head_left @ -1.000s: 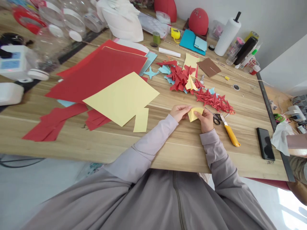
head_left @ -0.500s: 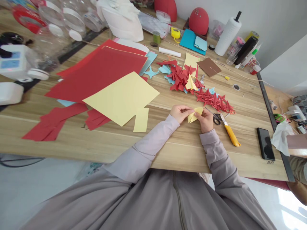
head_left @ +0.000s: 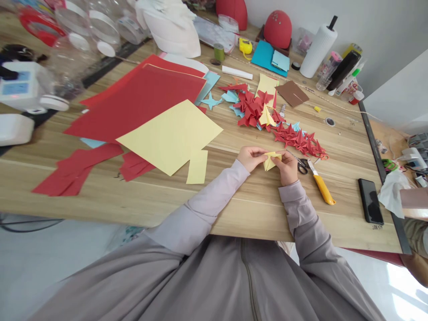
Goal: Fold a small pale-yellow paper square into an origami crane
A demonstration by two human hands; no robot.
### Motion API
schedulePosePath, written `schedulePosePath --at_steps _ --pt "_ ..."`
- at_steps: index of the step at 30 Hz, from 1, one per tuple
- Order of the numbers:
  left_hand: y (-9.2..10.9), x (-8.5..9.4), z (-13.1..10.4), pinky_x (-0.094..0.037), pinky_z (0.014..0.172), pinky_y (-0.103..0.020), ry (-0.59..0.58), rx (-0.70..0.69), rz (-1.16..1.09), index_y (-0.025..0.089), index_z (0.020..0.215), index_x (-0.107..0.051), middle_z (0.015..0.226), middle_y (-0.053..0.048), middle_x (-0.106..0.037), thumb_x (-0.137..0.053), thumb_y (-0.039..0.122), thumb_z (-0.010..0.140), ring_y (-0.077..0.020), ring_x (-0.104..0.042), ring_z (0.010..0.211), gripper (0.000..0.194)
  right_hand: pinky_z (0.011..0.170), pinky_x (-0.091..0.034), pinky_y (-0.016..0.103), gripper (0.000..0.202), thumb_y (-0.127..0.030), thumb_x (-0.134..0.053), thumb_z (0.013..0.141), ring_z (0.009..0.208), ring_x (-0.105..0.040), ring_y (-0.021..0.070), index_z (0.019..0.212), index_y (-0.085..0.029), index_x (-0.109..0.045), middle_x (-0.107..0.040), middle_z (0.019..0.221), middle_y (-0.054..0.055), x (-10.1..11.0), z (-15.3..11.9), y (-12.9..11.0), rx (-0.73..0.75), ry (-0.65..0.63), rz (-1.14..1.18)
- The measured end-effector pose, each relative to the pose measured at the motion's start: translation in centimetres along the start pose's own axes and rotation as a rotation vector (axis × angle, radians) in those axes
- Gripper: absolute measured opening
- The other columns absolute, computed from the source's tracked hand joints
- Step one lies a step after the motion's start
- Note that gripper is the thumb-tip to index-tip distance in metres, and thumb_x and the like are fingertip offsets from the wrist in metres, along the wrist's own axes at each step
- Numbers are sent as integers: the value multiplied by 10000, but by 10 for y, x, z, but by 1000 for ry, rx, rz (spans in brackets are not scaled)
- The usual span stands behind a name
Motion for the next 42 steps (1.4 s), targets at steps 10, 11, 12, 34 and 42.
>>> schedulePosePath --at_steps 10,11,12,34,42 --pt "-3 1 -1 -501 626 -318 0 48 2 127 707 -705 669 -50 -681 -756 327 483 -156 -607 608 305 598 -463 276 266 -332 -758 533 611 -561 131 693 -203 -590 -617 649 -13 0 2 -1 19 -19 -2" --pt "-1 0 -1 -501 628 -317 -3 27 17 126 701 -705 675 -55 -682 -761 337 478 -155 -606 610 312 594 -460 273 264 -329 -760 531 603 -557 128 688 -201 -591 -615 642 -16 0 2 -1 11 -18 10" --pt "1 0 -2 -500 633 -314 -5 0 32 125 698 -705 686 -59 -684 -766 347 474 -155 -606 617 321 592 -459 271 263 -326 -762 529 596 -554 125 685 -199 -593 -614 638 -18 0 2 0 2 -17 22" --pt "36 -4 -11 -401 514 -223 -30 -407 244 166 615 -691 658 -19 -616 -746 340 577 -100 -539 592 186 513 -401 240 323 -423 -751 543 527 -484 97 651 -168 -584 -569 569 -33 -17 -5 0 -70 -219 -96" --pt "36 -6 -11 -391 506 -223 -37 -366 199 163 610 -689 636 -10 -606 -759 319 555 -92 -523 567 179 492 -343 227 263 -384 -710 620 496 -408 75 650 -159 -576 -505 547 -45 -20 -7 0 -22 -266 -179"
Point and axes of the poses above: each hand's wrist, its own z-axis towards the middle knuckle, its own x-axis out of the back of the hand, y = z × x, the point moved 8 cm from there along z, towards the middle knuckle
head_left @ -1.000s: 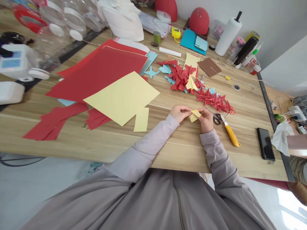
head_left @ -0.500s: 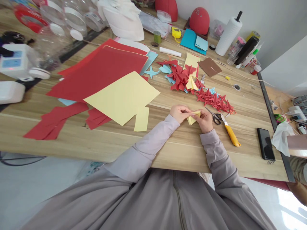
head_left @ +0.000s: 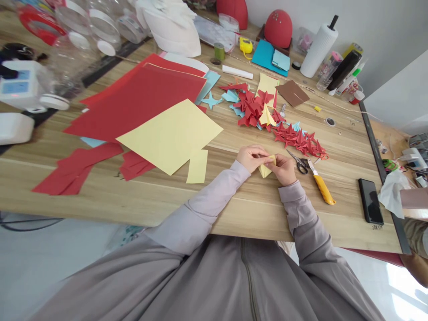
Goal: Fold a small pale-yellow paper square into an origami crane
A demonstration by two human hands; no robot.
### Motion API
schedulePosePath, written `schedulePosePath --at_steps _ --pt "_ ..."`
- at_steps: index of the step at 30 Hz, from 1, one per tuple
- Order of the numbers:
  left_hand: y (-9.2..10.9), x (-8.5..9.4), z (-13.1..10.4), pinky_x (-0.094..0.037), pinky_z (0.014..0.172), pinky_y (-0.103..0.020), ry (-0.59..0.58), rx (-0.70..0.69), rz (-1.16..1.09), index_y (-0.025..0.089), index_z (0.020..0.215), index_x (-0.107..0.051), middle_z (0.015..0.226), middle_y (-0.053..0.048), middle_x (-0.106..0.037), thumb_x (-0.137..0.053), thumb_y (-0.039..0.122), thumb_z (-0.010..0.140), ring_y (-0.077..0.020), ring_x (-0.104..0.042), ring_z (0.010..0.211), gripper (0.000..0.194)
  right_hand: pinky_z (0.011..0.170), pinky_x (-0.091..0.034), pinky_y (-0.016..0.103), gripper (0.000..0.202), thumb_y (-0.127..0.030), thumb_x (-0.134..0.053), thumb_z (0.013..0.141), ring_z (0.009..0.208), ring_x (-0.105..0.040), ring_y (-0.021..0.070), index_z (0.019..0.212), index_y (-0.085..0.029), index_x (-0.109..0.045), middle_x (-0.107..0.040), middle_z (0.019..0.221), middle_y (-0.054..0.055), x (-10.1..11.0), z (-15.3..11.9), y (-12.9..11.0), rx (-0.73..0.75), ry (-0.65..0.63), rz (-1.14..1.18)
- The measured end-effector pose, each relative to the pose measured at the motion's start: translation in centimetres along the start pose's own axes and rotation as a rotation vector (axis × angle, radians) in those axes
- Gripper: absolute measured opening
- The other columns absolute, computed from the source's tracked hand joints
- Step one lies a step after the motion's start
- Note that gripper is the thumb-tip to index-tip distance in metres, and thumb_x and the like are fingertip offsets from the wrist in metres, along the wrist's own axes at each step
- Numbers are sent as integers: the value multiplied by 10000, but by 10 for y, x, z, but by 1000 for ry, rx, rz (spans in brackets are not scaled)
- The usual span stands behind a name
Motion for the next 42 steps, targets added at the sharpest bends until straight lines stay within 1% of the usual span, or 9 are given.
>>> schedulePosePath --at_steps 4,13,21,27,31,33,35,38,42 --pt "-1 -3 0 -418 544 -235 -38 28 -42 163 612 -692 667 -23 -629 -754 319 555 -110 -557 612 178 482 -315 226 255 -378 -691 645 486 -365 71 618 -161 -560 -440 521 -53 0 -1 1 17 -6 -83" --pt "5 -2 0 -368 492 -228 -21 -16 -73 145 484 -613 559 8 -550 -786 300 506 -79 -487 517 234 480 -283 230 265 -386 -685 634 491 -332 74 596 -167 -540 -401 506 -59 -4 -1 -5 21 -18 -141" --pt "6 -3 -2 -377 513 -237 -15 -29 -108 149 537 -642 594 -8 -578 -782 304 523 -93 -511 550 210 484 -302 237 233 -363 -678 636 502 -364 84 618 -167 -553 -442 524 -46 -5 -2 -4 12 -28 -166" --pt "11 0 -3 -342 478 -228 24 0 -129 137 407 -529 485 18 -485 -742 382 578 -68 -435 480 367 486 -317 238 217 -348 -694 618 489 -371 80 644 -163 -582 -474 527 -45 -6 -2 -1 -1 -27 -143" --pt "3 5 0 -412 543 -240 53 118 -197 136 609 -665 621 -33 -602 -620 512 671 -96 -514 565 384 512 -378 250 264 -383 -727 571 513 -458 98 653 -170 -593 -569 586 -17 -3 0 5 -86 -10 2" --pt "-5 2 0 -441 579 -250 29 193 -244 137 728 -691 723 -55 -647 -672 511 607 -116 -551 624 394 531 -402 258 279 -391 -740 549 529 -487 108 640 -176 -587 -585 598 -14 0 0 6 -105 13 66" --pt "-9 -4 0 -448 600 -248 -40 205 -219 144 793 -696 784 -57 -662 -792 388 461 -133 -570 685 423 529 -399 258 275 -389 -742 547 520 -478 107 625 -177 -585 -576 577 -22 3 0 5 -94 28 69" --pt "-9 -10 -1 -424 573 -240 -74 132 -137 138 638 -685 668 -32 -635 -765 340 518 -115 -545 621 248 500 -364 246 262 -384 -729 571 489 -433 92 596 -171 -579 -536 535 -33 4 -1 2 -50 28 19" --pt "-12 -6 -2 -382 517 -231 27 145 -99 140 545 -643 549 3 -583 -725 374 573 -93 -487 531 249 490 -357 244 268 -398 -723 585 508 -445 104 622 -168 -592 -533 537 -29 1 -2 5 -45 -5 -32"
Point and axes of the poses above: each hand's wrist, its own z-axis towards the middle knuckle, its own x-axis out of the back of the hand, y = z × x, the point moved 8 cm from there along z, towards the middle knuckle
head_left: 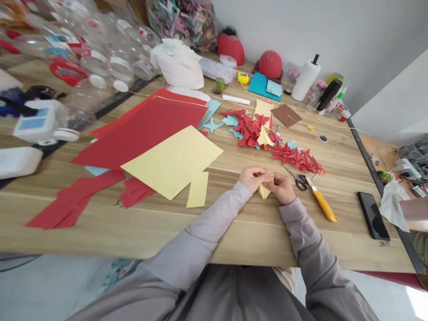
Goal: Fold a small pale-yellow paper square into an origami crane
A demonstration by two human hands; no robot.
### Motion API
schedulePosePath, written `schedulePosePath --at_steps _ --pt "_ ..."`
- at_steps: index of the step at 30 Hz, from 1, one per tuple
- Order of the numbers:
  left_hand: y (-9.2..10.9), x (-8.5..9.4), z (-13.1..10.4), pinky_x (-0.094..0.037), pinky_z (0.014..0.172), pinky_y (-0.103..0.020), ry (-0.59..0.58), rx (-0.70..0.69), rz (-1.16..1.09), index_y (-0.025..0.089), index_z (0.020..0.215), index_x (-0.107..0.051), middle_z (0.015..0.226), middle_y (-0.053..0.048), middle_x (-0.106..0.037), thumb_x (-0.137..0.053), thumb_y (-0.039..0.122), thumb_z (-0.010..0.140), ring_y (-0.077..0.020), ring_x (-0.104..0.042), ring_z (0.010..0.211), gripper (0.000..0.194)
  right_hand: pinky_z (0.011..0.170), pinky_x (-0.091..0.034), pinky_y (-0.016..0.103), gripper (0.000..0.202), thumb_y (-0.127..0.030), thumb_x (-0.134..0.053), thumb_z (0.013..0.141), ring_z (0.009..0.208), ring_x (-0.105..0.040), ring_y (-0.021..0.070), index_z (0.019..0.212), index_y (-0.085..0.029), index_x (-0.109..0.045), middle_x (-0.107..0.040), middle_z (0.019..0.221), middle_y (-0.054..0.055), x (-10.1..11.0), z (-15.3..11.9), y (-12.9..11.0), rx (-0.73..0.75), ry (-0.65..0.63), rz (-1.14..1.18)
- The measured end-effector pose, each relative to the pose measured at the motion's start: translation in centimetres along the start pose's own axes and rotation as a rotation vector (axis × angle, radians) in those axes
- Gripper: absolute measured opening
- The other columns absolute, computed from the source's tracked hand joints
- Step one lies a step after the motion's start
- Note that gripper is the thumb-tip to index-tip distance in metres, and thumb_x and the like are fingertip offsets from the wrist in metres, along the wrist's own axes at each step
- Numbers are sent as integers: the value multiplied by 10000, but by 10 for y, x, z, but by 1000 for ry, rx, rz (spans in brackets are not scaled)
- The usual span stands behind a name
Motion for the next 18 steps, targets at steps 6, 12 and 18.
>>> schedulePosePath --at_steps 6,12,18 --pt "-3 1 1 -392 524 -227 27 97 -73 135 514 -625 517 4 -576 -688 454 603 -93 -487 523 337 462 -320 236 236 -362 -714 600 468 -406 87 630 -166 -587 -522 536 -34 -4 -2 2 -25 -25 32" --pt "-3 0 0 -436 561 -245 0 178 -137 137 573 -661 576 -27 -619 -679 497 596 -118 -537 565 361 484 -333 239 209 -327 -716 608 478 -418 85 640 -162 -591 -540 553 -31 -4 -1 2 -9 -14 63" --pt "-3 -8 0 -462 613 -255 -143 52 -44 144 702 -701 762 -61 -665 -778 286 480 -161 -587 702 275 491 -374 241 258 -360 -751 546 500 -461 100 613 -172 -587 -565 548 -26 5 0 -1 1 75 172"
Point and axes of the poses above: each hand's wrist, its own z-axis towards the middle knuckle, its own x-axis out of the back of the hand, y = z × x, the point moved 8 cm from there along z, towards the middle knuckle
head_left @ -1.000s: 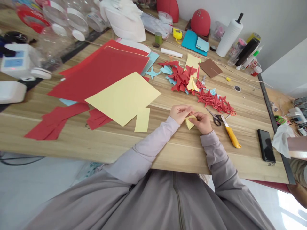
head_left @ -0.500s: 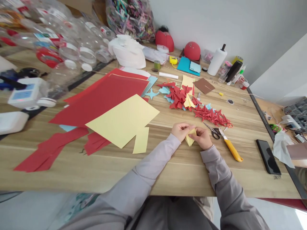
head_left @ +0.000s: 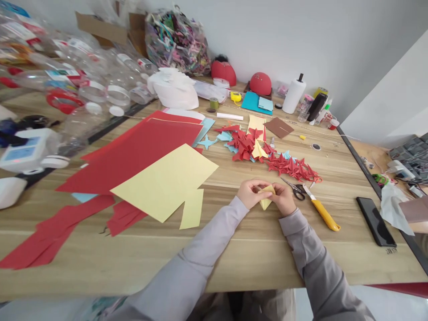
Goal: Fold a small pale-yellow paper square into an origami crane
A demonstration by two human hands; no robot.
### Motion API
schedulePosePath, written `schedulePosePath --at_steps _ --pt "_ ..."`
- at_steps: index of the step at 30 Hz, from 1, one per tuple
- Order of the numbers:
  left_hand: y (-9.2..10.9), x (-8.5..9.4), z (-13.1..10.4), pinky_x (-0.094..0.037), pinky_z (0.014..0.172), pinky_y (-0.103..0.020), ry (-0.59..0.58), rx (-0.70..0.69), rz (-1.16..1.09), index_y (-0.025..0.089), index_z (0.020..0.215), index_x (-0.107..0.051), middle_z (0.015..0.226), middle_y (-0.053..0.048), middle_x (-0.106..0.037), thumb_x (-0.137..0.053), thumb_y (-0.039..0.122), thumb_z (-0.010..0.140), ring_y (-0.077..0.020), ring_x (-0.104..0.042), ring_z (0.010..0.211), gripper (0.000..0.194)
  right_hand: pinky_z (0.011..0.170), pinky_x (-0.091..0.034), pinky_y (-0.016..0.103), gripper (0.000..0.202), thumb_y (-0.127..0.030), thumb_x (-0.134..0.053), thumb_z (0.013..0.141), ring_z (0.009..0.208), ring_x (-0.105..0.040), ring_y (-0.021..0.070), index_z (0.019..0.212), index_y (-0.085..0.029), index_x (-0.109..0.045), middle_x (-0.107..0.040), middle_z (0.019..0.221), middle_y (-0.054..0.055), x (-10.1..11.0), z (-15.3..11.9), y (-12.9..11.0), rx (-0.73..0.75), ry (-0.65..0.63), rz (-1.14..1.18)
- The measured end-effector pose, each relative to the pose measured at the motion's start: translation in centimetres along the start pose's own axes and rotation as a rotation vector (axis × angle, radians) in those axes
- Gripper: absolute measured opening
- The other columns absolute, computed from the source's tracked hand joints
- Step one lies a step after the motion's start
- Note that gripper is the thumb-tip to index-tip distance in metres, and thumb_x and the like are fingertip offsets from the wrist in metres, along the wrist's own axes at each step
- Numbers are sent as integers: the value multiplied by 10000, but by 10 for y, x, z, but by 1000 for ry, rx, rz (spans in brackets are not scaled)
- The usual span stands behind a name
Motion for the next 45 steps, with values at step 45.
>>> schedulePosePath --at_steps 45 --pt "-26 27 4 -488 608 -280 249 194 -182 141 600 -667 609 -32 -679 -823 295 355 -137 -595 558 329 548 -439 267 224 -409 -686 657 554 -547 133 679 -188 -654 -639 604 4 0 4 9 -5 76 62"
Point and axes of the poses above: each hand's wrist, its own z-axis towards the middle knuckle, its own x-axis out of the back of the hand, y = z × x, the point moved 8 cm from there along z, towards the middle knuckle
